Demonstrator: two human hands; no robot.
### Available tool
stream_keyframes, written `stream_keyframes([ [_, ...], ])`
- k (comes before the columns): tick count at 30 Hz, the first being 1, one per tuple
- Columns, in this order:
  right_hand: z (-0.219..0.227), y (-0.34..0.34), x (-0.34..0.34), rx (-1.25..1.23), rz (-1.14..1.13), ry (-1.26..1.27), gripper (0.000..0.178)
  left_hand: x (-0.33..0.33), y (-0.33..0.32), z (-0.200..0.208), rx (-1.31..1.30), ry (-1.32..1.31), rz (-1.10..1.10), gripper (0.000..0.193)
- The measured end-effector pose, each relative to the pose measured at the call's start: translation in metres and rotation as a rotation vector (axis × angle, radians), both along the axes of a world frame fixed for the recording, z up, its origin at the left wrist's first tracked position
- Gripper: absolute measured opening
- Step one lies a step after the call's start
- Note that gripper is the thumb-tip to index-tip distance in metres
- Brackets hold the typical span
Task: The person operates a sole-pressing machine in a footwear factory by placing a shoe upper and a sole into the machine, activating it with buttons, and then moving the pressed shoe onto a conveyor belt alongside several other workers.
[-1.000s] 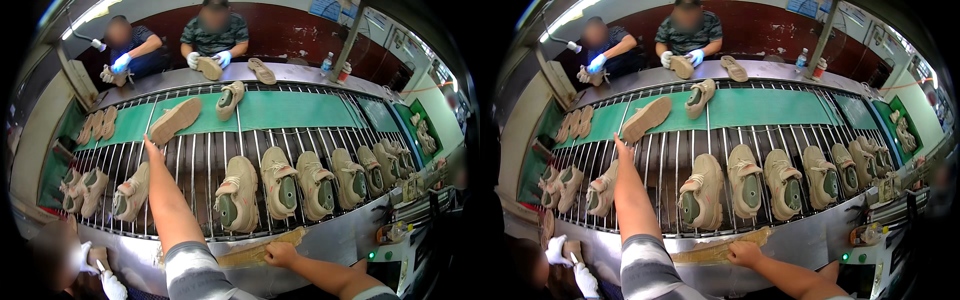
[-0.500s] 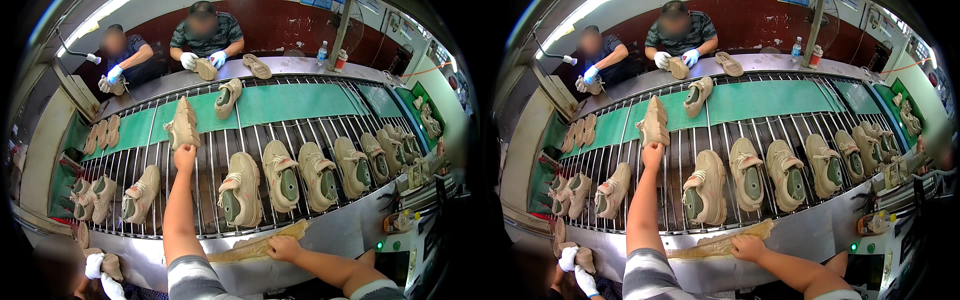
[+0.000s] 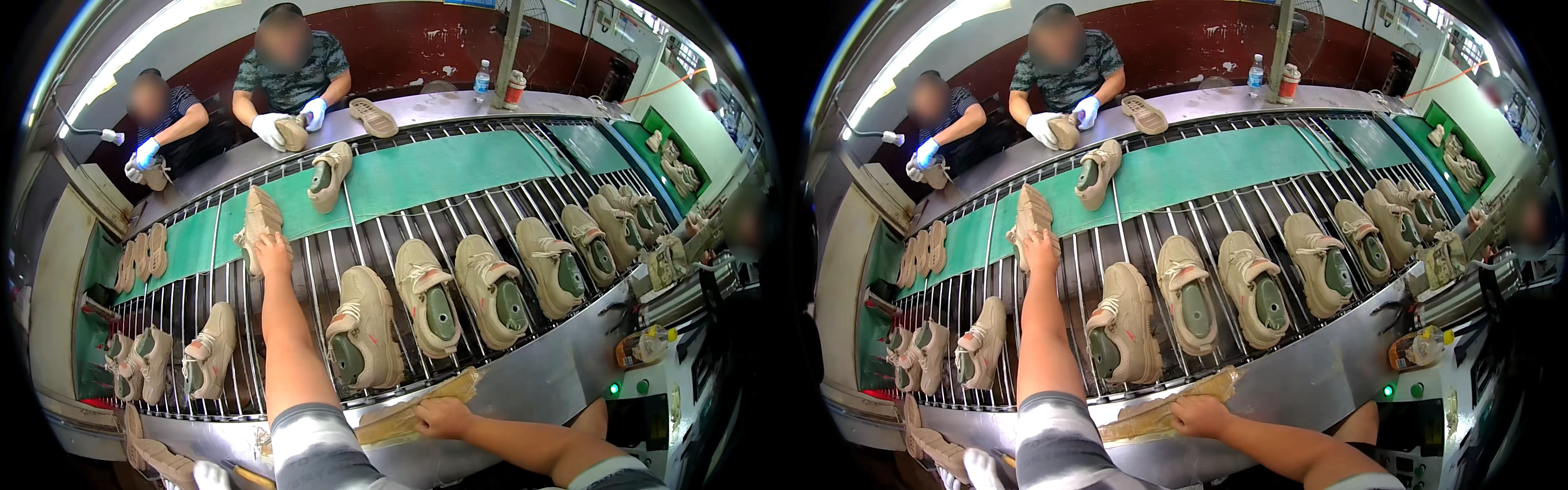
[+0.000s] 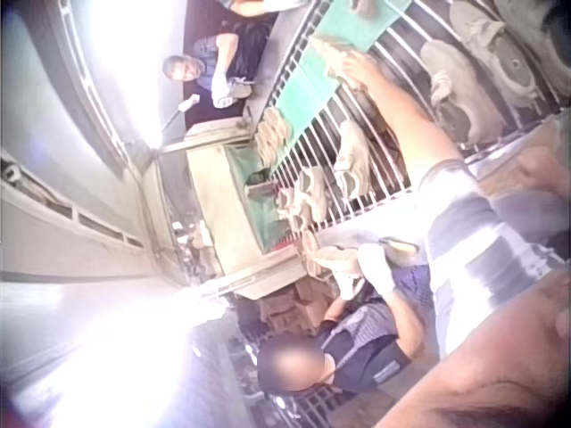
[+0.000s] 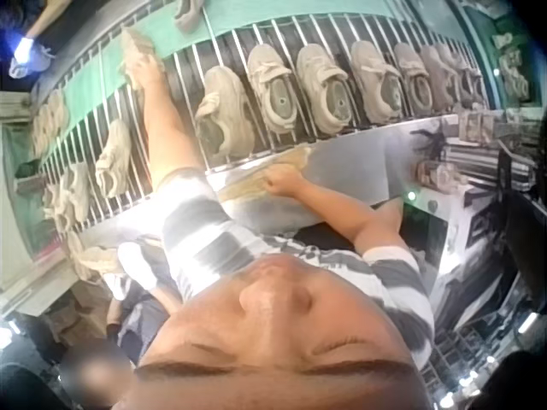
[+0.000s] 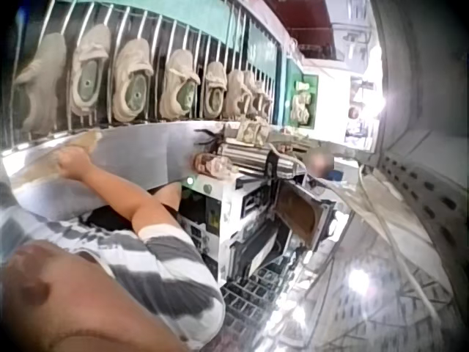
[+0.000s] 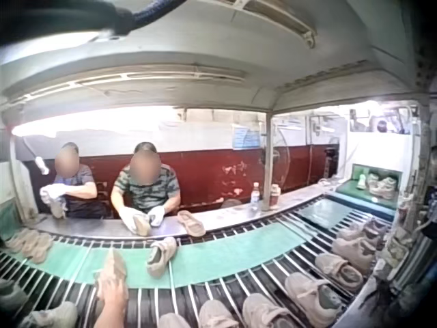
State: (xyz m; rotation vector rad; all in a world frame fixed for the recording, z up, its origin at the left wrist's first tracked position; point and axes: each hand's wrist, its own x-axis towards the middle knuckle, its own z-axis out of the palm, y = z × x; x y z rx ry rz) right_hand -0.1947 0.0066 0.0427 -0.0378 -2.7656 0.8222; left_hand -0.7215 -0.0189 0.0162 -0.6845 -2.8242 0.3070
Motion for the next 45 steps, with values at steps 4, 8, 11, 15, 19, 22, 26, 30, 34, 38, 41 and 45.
stream_keyframes([
  [4, -0.002, -0.003, 0.005, 0.01, -0.015, 0.042, 0.016, 0.015, 0.004, 0.032, 0.108, -0.191, -0.014, 0.072],
  [8, -0.006, -0.007, 0.006, 0.02, -0.033, 0.019, 0.015, 0.055, -0.018, 0.089, 0.39, -0.149, -0.075, 0.065],
  [11, -0.01, -0.008, 0.007, 0.033, -0.066, 0.071, 0.016, 0.105, -0.056, 0.141, 0.849, -0.35, 0.091, 0.063],
  [15, -0.01, -0.014, 0.01, 0.015, -0.099, 0.04, 0.013, 0.185, -0.156, 0.118, 1.839, -0.921, 0.263, 0.044],
  [19, -0.02, -0.018, 0.011, -0.061, -0.13, -0.015, 0.014, 0.371, -0.242, 0.099, 2.34, -1.045, -0.148, 0.07],
  [22, -0.005, -0.03, 0.015, -0.249, -0.199, -0.112, 0.017, 0.502, -0.302, 0.063, 2.587, -0.923, 0.106, 0.079],
  [26, -0.017, -0.044, 0.029, -1.327, -0.13, -0.155, 0.033, 0.595, -0.298, 0.131, 2.516, -1.162, -0.186, 0.093],
  [30, 0.095, -0.063, 0.088, -2.185, 0.023, -0.037, 0.051, 0.629, -0.258, 0.152, 2.505, -1.749, -0.401, 0.086],
  [34, 0.222, -0.045, 0.18, -2.389, 0.649, 0.366, 0.075, 0.687, -0.199, 0.158, 2.439, -3.08, 0.332, 0.066],
  [38, 0.17, 0.022, 0.285, -1.635, 0.566, 0.677, 0.08, 0.746, -0.131, 0.17, 1.322, -3.289, 0.065, 0.046],
  [41, 0.15, 0.047, 0.352, -1.762, 0.361, 0.681, 0.068, 0.772, -0.087, 0.127, 0.99, -3.281, 0.147, 0.029],
  [45, 0.153, 0.045, 0.441, -1.762, -0.034, 0.915, 0.065, 0.791, -0.076, 0.128, 0.697, -2.651, -0.062, 0.017],
])
